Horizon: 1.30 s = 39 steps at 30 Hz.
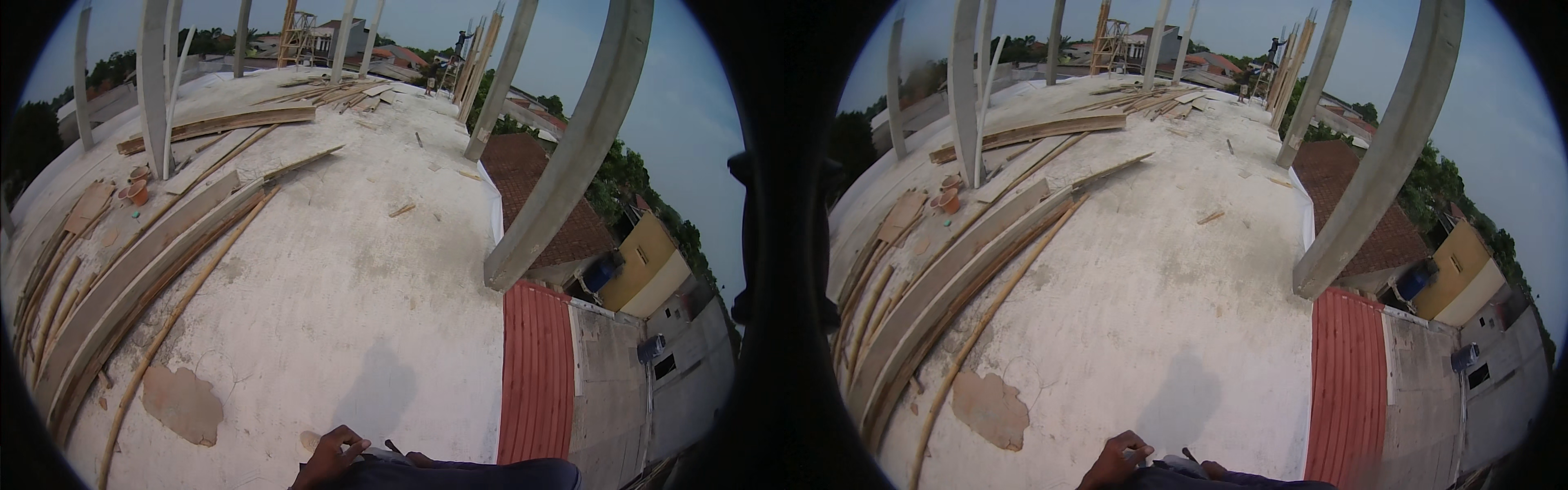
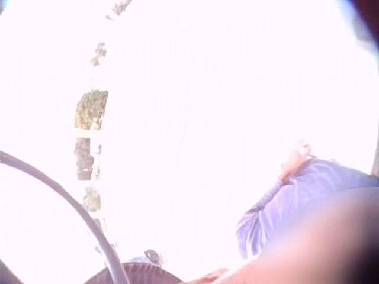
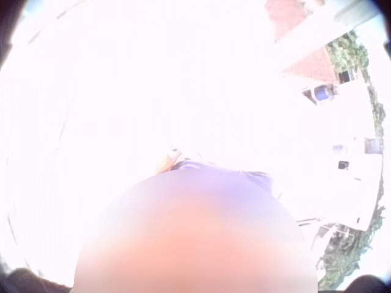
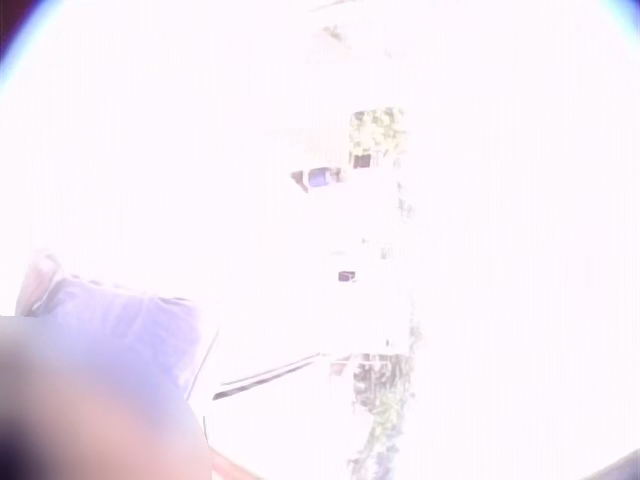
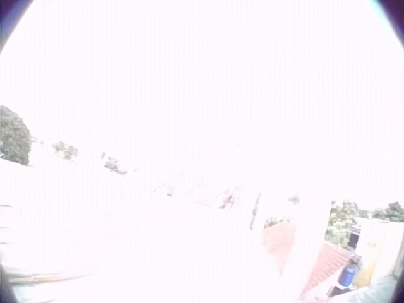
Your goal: The person aligns a large wooden panel against a structure and secures it by inserting and bending wire ties with pliers. They repeatedly clamp and twist the wires to fasten the panel, then walk across the rooftop to retrieve additional wire.
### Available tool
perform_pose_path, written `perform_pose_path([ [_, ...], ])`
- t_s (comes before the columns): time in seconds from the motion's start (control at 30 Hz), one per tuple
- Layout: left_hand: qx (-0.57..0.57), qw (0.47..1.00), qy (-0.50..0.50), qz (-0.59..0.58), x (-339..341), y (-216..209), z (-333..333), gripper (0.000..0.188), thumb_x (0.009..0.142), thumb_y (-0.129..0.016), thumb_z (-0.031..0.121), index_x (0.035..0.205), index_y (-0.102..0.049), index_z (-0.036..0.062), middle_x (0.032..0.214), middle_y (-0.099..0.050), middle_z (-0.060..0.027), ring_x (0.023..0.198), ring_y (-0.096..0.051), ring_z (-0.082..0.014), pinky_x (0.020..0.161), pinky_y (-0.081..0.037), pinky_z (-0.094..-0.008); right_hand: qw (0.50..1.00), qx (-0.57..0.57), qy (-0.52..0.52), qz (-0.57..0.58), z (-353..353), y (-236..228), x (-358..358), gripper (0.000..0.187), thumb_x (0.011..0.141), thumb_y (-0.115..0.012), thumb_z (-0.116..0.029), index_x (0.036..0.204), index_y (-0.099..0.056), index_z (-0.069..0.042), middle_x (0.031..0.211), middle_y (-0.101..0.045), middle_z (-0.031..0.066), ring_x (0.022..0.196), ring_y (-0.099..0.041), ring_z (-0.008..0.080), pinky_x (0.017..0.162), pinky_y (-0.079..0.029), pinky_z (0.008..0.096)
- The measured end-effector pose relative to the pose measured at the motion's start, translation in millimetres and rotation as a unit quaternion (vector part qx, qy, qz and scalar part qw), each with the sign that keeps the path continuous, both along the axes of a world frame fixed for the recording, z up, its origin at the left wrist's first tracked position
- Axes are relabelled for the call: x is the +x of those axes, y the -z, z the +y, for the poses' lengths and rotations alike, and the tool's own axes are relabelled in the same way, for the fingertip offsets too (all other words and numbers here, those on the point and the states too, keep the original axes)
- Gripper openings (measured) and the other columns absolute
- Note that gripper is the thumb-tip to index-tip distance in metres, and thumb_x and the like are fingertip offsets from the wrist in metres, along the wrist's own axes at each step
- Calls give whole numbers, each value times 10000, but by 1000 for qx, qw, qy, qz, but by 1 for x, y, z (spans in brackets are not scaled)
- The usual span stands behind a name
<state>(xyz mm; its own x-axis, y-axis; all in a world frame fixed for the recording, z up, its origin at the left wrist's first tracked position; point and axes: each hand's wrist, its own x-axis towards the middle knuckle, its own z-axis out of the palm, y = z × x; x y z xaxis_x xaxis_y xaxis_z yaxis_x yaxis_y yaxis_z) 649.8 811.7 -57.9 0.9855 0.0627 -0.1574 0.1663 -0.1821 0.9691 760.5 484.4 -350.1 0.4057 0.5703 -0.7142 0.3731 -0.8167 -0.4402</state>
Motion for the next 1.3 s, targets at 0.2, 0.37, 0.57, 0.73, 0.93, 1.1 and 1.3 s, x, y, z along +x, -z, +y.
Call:
perform_pose_path([
  [0.2,45,990,-82,-105,49,-10,72,235,927,-768,214,866,-711,-5,845,-689,-134,783,-681,-242,731,-536,-341,987,14,156,-29,85,-33,65,452,941,-614,-428,982,-709,12,969,-712,282,973,-694,468,811,-556,548],
  [0.37,80,984,-126,-93,61,9,108,216,927,-766,212,886,-680,18,809,-628,-121,716,-611,-246,659,-490,-372,954,-36,282,-100,132,-44,107,535,894,-711,-483,924,-696,50,937,-728,286,953,-721,434,799,-563,519],
  [0.57,30,973,-224,-49,88,28,132,311,961,-719,305,872,-663,12,826,-626,-132,748,-600,-266,706,-474,-382,974,18,212,-82,218,-64,218,447,841,-714,-392,741,-714,43,721,-715,201,696,-723,319,671,-550,474],
  [0.73,19,934,-356,19,113,37,169,324,991,-692,316,895,-647,10,824,-615,-82,780,-586,-180,717,-469,-333,970,119,207,47,362,-101,287,521,967,-627,-499,775,-587,-16,584,-593,78,467,-599,181,455,-472,340],
  [0.93,-199,790,-576,68,131,50,215,461,1030,-602,459,1068,-636,1,928,-639,-46,859,-608,-139,789,-491,-301,963,215,-12,164,547,-197,276,472,1064,-441,-426,829,-548,-31,573,-557,73,447,-562,173,453,-468,340],
  [1.1,-350,669,-656,10,124,54,277,621,1057,-472,565,1277,-595,-2,1136,-657,-73,1003,-634,-162,872,-518,-326,919,205,-206,266,639,-256,194,359,1061,-433,-309,922,-584,-15,605,-577,67,490,-580,158,478,-464,325],
  [1.3,-483,572,-652,-121,95,55,358,547,1088,-417,511,1150,-652,21,1191,-679,-131,1064,-663,-203,923,-559,-369,846,227,-435,211,713,-264,127,407,1049,-500,-348,1009,-673,17,724,-688,141,647,-680,269,652,-528,398],
])
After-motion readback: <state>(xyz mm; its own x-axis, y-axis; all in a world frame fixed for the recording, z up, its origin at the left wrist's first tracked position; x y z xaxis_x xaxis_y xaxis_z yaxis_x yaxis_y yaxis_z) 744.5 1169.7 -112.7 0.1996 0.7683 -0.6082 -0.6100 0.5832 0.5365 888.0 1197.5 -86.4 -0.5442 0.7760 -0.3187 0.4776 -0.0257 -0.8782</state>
